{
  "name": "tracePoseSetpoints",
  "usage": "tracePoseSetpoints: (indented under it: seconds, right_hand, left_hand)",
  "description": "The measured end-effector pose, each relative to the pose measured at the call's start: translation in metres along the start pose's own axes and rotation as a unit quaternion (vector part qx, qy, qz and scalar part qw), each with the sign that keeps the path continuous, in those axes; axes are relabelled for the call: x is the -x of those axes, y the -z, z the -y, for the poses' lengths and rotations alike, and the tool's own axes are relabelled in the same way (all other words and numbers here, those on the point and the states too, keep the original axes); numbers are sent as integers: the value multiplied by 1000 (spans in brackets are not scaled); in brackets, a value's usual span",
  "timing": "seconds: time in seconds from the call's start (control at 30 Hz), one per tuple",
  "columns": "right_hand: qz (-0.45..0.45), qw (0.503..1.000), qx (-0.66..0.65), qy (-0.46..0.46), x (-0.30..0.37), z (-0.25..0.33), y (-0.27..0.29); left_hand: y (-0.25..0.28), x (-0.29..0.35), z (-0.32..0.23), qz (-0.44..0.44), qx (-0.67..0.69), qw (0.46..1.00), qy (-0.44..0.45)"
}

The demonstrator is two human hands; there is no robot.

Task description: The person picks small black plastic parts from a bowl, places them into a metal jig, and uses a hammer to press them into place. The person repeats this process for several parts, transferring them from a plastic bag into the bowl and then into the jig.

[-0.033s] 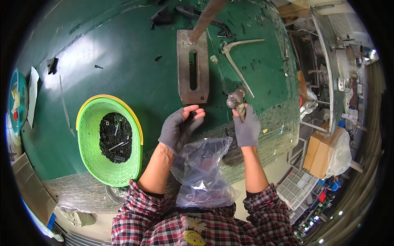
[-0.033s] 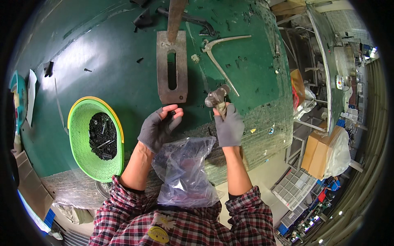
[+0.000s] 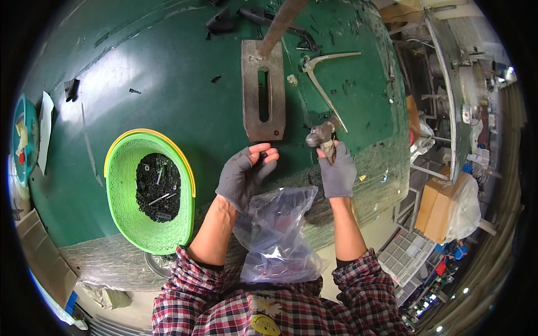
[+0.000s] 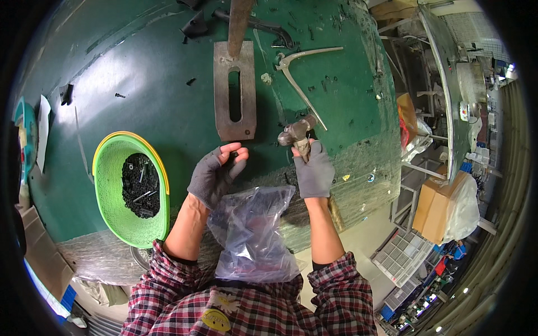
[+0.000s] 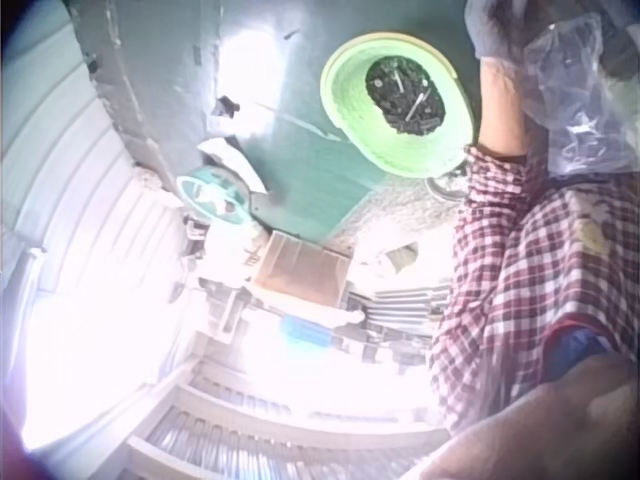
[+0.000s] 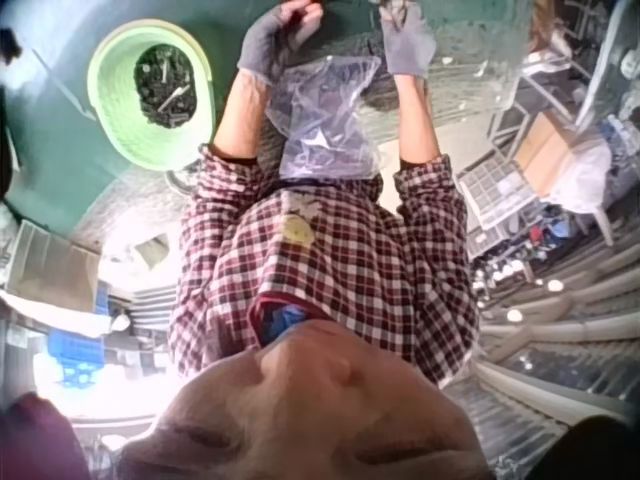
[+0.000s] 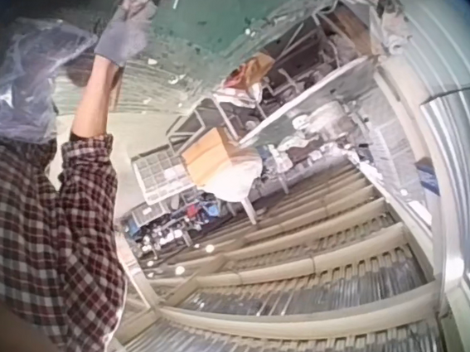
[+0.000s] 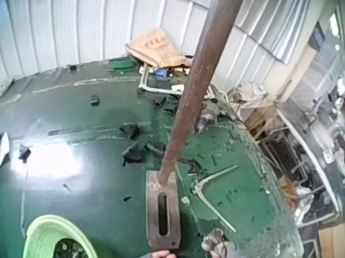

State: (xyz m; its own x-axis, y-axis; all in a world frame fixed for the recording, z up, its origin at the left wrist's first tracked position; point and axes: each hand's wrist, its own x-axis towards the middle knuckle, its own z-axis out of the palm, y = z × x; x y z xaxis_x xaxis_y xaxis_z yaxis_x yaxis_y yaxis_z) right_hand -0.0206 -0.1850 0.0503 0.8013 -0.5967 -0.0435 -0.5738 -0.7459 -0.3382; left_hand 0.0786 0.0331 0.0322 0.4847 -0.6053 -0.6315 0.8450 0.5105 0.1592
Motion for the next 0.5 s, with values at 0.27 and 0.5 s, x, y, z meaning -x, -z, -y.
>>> tracePoseSetpoints:
  seconds: [0.27,0.5]
  right_hand:
    - [-62,950,-148,269,-13,62,1]
    - [-51,929,-145,337,-29,68,-34]
  left_hand:
    - [8,18,3,-68,-60,995,-32]
    - [10,44,1,-68,-26,995,-64]
